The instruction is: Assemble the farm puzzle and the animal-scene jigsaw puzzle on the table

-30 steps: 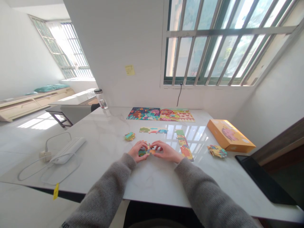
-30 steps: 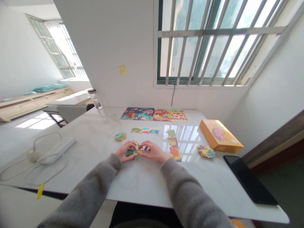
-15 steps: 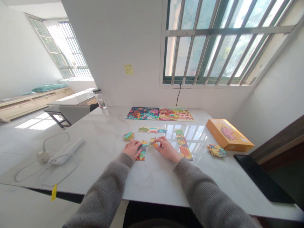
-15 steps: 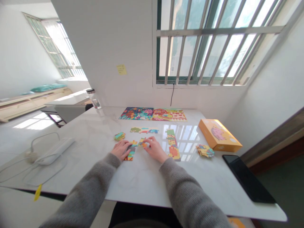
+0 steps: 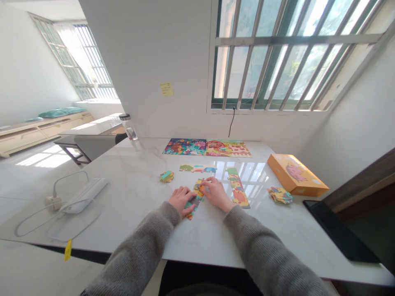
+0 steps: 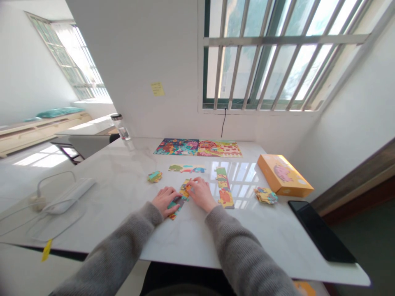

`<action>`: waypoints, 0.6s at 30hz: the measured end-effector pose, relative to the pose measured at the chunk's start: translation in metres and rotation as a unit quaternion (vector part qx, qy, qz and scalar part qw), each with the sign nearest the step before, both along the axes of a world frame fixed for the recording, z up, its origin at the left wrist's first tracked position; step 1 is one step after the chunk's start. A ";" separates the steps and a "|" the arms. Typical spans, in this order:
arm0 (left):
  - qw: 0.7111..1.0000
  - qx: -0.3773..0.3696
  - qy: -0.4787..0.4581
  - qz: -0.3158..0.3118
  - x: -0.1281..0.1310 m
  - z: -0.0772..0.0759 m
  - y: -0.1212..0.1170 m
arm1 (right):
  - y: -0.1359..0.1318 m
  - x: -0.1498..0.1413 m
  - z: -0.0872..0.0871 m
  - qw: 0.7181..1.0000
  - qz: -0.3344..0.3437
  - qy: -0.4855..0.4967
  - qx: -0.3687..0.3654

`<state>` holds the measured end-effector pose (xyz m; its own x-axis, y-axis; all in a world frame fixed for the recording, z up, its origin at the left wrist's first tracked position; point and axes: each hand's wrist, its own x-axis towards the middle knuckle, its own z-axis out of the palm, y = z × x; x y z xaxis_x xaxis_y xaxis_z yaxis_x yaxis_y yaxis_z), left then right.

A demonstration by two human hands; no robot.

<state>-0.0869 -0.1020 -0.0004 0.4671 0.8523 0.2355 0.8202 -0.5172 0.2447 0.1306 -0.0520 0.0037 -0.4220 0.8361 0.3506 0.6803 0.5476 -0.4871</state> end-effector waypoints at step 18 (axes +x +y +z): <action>0.998 -0.012 -0.050 -0.020 0.000 -0.004 -0.001 | -0.012 0.008 0.014 0.992 0.010 -0.129 0.011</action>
